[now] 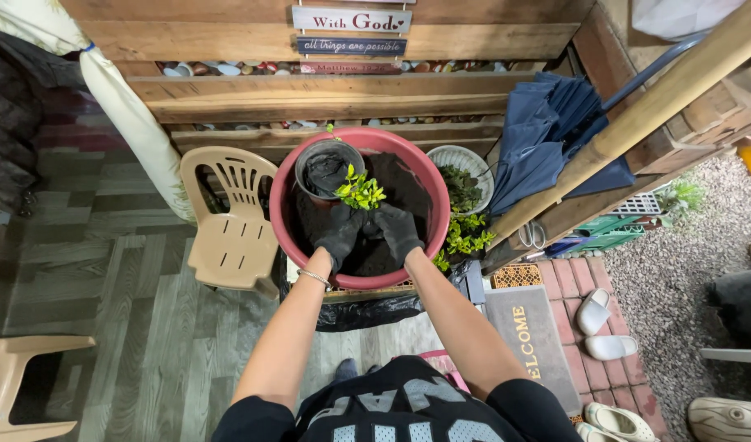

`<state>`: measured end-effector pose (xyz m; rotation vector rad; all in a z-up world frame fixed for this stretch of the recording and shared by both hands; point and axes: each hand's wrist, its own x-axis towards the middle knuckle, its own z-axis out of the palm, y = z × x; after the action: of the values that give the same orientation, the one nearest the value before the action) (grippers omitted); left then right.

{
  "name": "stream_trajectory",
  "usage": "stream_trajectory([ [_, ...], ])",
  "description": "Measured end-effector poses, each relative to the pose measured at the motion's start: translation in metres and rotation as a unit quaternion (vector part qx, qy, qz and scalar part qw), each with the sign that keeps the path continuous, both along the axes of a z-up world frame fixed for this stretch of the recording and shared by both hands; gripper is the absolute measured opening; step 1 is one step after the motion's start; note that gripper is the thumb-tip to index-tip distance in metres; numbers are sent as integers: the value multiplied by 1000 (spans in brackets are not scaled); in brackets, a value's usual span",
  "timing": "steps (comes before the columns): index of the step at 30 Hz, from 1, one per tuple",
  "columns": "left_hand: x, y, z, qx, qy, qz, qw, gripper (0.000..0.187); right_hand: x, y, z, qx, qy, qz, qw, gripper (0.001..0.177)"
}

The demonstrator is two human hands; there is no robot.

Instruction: Planting small decorative plants into a larger pot filled with soil.

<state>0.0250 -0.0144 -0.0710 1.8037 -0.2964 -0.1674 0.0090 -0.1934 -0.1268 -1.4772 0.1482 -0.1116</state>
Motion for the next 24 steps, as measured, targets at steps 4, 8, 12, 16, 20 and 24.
stream_trajectory([
  [4, 2, -3, 18, 8, -119, 35, 992, 49, -27, 21, 94, 107, 9, 14, 994, 26],
  [8, 12, -3, 14, -201, 21, -40, 979, 49, -40, 26, 116, 235, 28, 26, 971, 33],
  [12, 45, -5, -79, 124, -321, -16, 939, 45, -3, -4, -5, 167, -22, 24, 985, 33],
  [16, 30, -4, -61, 33, -74, 47, 996, 47, -4, 2, 0, 73, -58, 28, 995, 34],
  [20, 30, -1, -48, -153, -10, 4, 988, 48, -36, 21, 90, 164, 25, 85, 982, 36],
  [24, 13, 6, -13, -279, 123, -5, 953, 51, -50, 33, 131, 150, -17, 218, 964, 42],
])
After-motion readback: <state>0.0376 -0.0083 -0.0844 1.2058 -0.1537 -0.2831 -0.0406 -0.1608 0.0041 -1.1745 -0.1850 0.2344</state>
